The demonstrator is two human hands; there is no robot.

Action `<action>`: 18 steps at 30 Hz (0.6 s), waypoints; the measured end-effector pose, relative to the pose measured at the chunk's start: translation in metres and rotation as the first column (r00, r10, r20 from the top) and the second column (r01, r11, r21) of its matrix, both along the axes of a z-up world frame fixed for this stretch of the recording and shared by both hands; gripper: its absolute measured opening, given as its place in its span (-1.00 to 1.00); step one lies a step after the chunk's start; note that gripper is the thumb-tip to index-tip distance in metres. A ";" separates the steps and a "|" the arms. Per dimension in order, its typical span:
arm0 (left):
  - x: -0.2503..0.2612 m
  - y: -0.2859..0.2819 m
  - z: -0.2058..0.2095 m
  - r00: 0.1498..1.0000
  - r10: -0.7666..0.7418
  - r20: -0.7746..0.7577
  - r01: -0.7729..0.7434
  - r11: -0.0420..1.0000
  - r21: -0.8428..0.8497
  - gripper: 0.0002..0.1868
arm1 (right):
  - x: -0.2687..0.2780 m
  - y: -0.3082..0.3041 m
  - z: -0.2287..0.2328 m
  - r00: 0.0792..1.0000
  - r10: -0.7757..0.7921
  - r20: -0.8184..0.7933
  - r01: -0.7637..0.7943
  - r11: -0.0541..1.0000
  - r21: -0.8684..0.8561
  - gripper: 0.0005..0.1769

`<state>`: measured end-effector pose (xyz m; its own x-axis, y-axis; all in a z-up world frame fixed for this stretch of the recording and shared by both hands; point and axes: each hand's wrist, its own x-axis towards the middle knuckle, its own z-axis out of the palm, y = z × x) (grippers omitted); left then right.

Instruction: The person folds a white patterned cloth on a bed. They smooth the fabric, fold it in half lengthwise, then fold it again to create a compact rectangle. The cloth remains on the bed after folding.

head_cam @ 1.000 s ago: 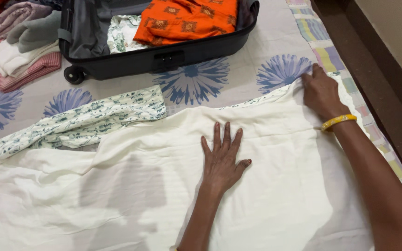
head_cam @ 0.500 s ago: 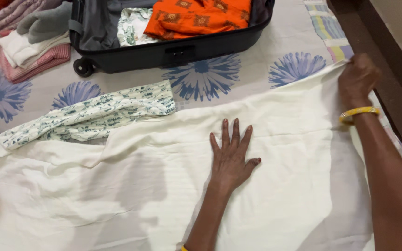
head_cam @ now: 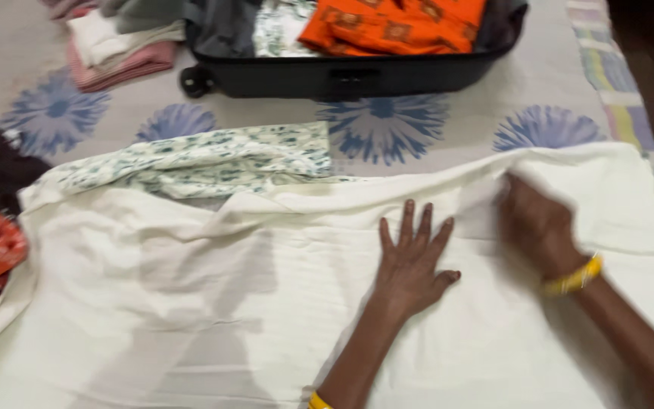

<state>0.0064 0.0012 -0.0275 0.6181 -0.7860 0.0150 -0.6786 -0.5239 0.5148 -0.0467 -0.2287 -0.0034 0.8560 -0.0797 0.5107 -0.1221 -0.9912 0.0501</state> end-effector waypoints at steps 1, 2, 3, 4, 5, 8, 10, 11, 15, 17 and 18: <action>0.001 0.000 -0.007 1.000 0.009 0.003 -0.009 1.000 -0.018 -0.09 | -0.002 0.022 0.001 0.902 0.370 0.223 -0.395 0.915 0.083 -0.79; 0.001 0.000 -0.013 1.000 0.017 0.006 -0.017 0.999 -0.036 -0.12 | -0.003 0.048 -0.004 0.963 0.269 -0.006 -0.258 0.927 0.273 -0.71; 0.006 -0.002 -0.019 0.996 0.068 0.056 -0.062 0.994 -0.095 -0.25 | 0.000 0.070 -0.009 0.949 0.194 -0.249 -0.080 0.910 0.407 -0.61; 0.013 -0.002 -0.024 0.987 0.120 0.103 -0.104 0.983 -0.154 -0.37 | 0.006 0.079 -0.011 0.966 0.210 -0.149 -0.145 0.923 0.358 -0.58; 0.017 0.000 -0.029 0.974 0.176 0.143 -0.144 0.968 -0.207 -0.48 | 0.014 0.091 -0.019 0.971 0.232 -0.052 -0.206 0.928 0.309 -0.55; 0.036 0.008 -0.040 0.930 0.247 -0.272 -0.362 0.747 -0.558 -0.47 | 0.040 0.106 -0.049 0.978 0.162 -0.131 -0.133 0.970 0.203 -0.46; 0.043 0.008 -0.038 0.835 0.275 -0.476 -0.515 0.696 -0.501 -0.37 | 0.056 0.105 -0.068 0.970 0.088 -0.226 -0.056 0.988 0.146 -0.40; 0.045 0.009 -0.034 0.774 0.280 -0.569 -0.583 0.666 -0.465 -0.31 | 0.064 0.105 -0.075 0.971 0.067 -0.230 -0.038 0.991 0.128 -0.37; 0.040 0.013 -0.018 0.827 0.308 -0.471 -0.555 0.588 -0.588 -0.45 | 0.081 0.113 -0.093 0.920 -0.098 -0.380 0.166 0.975 0.149 -0.25; 0.045 0.015 -0.014 0.759 0.298 -0.579 -0.637 0.522 -0.567 -0.52 | 0.094 0.123 -0.099 0.927 -0.190 -0.323 0.272 0.934 0.231 -0.32; 0.052 0.021 -0.012 0.753 0.333 -0.567 -0.651 0.498 -0.573 -0.55 | 0.102 0.126 -0.099 0.927 -0.235 -0.293 0.316 0.909 0.272 -0.35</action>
<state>0.0589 0.0220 -0.0398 0.9788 -0.1735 0.1086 -0.1230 -0.0739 0.9897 0.0554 -0.1029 -0.1024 0.8715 -0.4495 0.1959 -0.4166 -0.8895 -0.1878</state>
